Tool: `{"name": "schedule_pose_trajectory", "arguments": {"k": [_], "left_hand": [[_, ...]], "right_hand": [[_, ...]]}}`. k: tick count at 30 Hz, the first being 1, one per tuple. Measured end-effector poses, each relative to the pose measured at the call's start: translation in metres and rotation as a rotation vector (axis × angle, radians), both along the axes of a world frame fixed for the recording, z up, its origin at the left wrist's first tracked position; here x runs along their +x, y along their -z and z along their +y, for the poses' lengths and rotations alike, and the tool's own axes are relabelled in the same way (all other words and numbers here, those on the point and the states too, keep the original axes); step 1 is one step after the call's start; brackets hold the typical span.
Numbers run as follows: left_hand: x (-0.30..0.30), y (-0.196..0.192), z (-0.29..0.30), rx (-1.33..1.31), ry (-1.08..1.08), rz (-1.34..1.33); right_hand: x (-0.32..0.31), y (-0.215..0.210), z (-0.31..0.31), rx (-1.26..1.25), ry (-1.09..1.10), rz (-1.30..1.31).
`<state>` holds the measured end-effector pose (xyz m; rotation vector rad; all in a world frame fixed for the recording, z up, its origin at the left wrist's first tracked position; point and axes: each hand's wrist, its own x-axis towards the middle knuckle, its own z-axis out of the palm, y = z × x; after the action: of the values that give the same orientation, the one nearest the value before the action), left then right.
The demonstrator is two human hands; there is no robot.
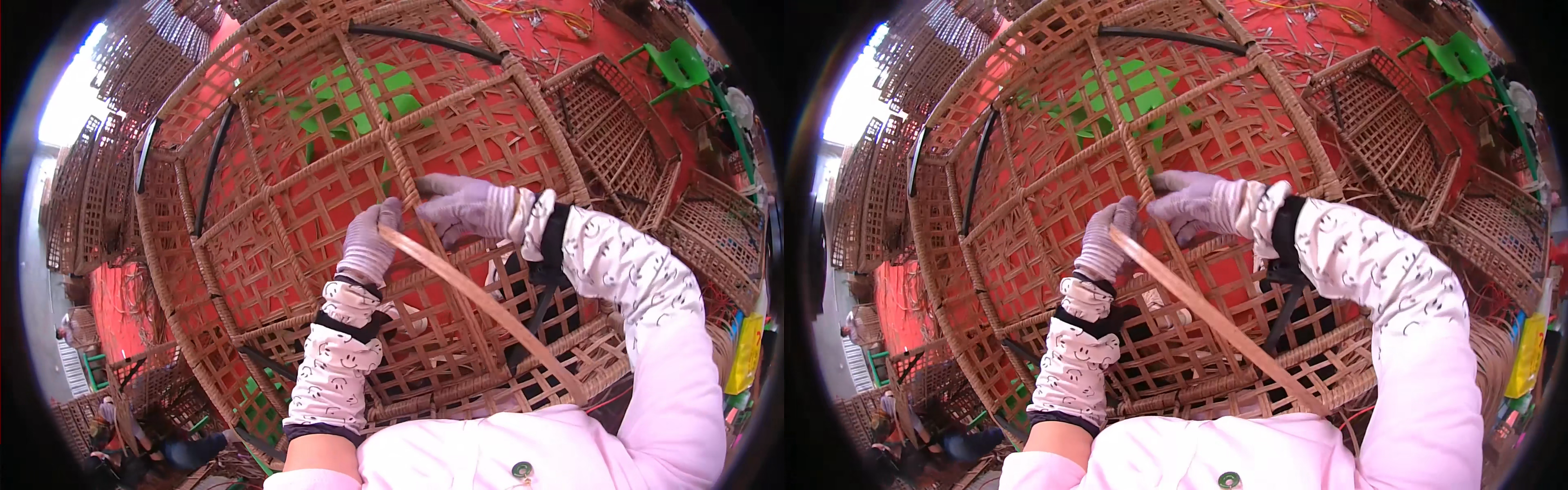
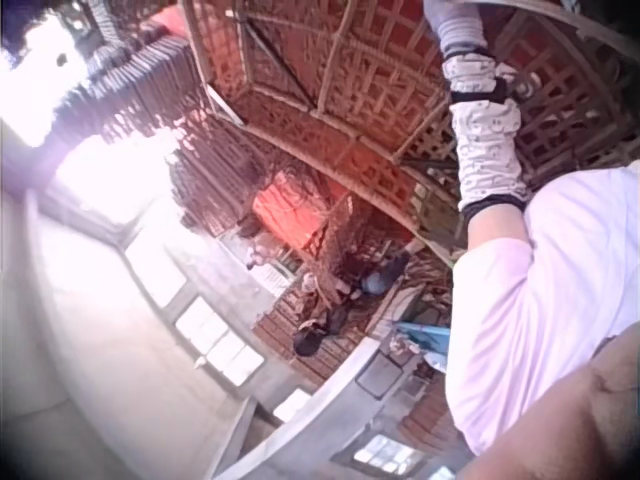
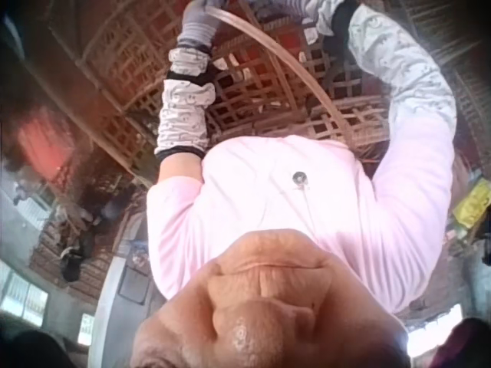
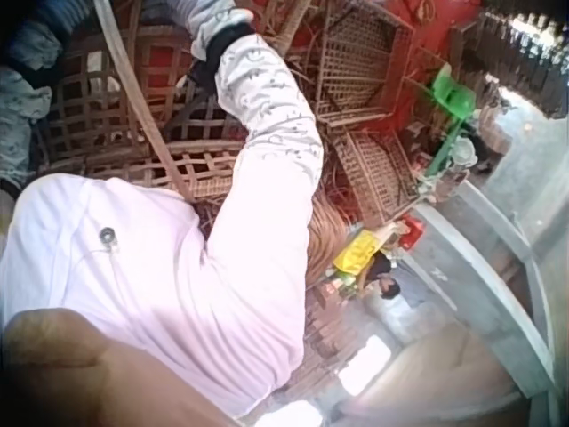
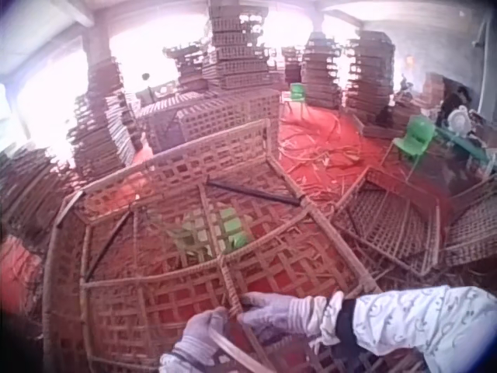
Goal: The person weaves a rattan strip through the frame of a chair by hand, secures it with a pneumatic nail gun, and trims the excess with shears. After turning the chair over, they repeat the process of weaving and nailing on the other side.
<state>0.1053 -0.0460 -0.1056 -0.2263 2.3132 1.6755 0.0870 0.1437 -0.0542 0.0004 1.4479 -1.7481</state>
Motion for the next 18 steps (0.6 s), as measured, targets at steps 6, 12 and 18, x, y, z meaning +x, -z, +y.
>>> {"name": "schedule_pose_trajectory", "arguments": {"k": [6,12,18], "left_hand": [[-0.008,0.017,-0.013,0.077,0.024,-0.125],[0.003,-0.049,-0.024,-0.238,0.218,-0.196],[0.022,-0.081,0.034,-0.553,0.222,0.249]], "right_hand": [[-0.013,0.016,-0.018,-0.192,-0.105,-0.109],[-0.009,-0.049,0.025,1.136,-0.549,1.017],[0.125,-0.174,0.167,0.939,0.017,1.476]]}}
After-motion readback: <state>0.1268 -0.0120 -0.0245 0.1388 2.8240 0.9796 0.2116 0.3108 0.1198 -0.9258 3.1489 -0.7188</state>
